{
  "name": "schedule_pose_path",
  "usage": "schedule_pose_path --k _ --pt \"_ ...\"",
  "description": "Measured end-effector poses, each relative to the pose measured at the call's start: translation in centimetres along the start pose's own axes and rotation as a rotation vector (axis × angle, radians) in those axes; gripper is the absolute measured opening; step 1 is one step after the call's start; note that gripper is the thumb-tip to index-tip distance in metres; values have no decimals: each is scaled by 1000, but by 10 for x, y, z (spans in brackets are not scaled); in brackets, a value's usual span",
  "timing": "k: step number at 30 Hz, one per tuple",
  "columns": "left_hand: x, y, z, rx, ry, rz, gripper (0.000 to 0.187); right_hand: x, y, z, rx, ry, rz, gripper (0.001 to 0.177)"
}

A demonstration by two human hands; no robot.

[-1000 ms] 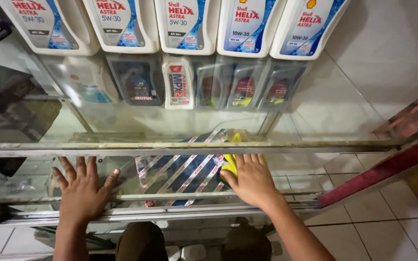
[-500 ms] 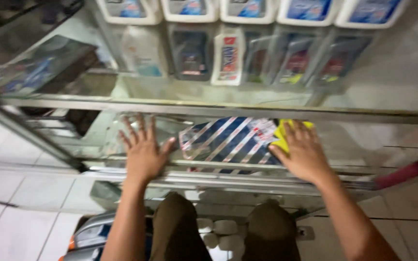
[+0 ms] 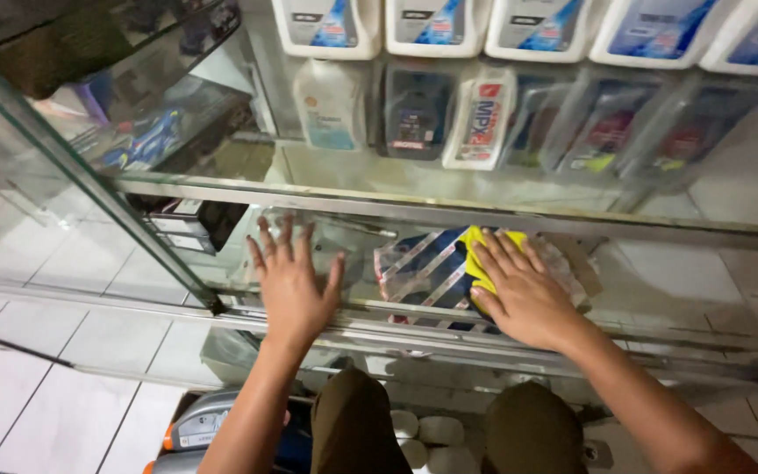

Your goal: Cleaning and organizing bottles of engine oil inside a glass display case using a cloth.

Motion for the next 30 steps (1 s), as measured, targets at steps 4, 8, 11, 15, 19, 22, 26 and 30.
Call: schedule_pose_path --k 4,8,11,15,19,22,26,30 --pt "3 -4 6 -99 14 99 68 -15 -9 -30 -14 63 29 71" --pt "0 -11 3 -176 98 43 75 -17 -19 -79 -131 6 -78 72" --pt "1 -8 2 -198 125 73 77 -13 -51 -130 210 42 -15 71" --pt "0 -2 -2 -178 129 161 79 -40 -38 -171 191 -93 62 73" --pt "0 2 -5 -183 112 180 80 -99 7 -149 -477 -200 -631 77" --pt "0 1 -4 -266 106 130 81 -114 17 -125 -37 236 -282 52" --pt "1 0 -2 -282 82 125 80 -94 20 -116 -149 500 -491 52" --pt "0 -1 0 -243 133 145 80 -42 -31 -151 -533 -117 -654 74"
Point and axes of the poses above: each hand's wrist, its own z-axis away from the middle knuckle, its own y-axis out of the back of the hand, x = y × z, the point moved 2 cm from there along -z, towards the middle knuckle, and after that the axes turned 4 degrees about -z, right-handed, at the moved point
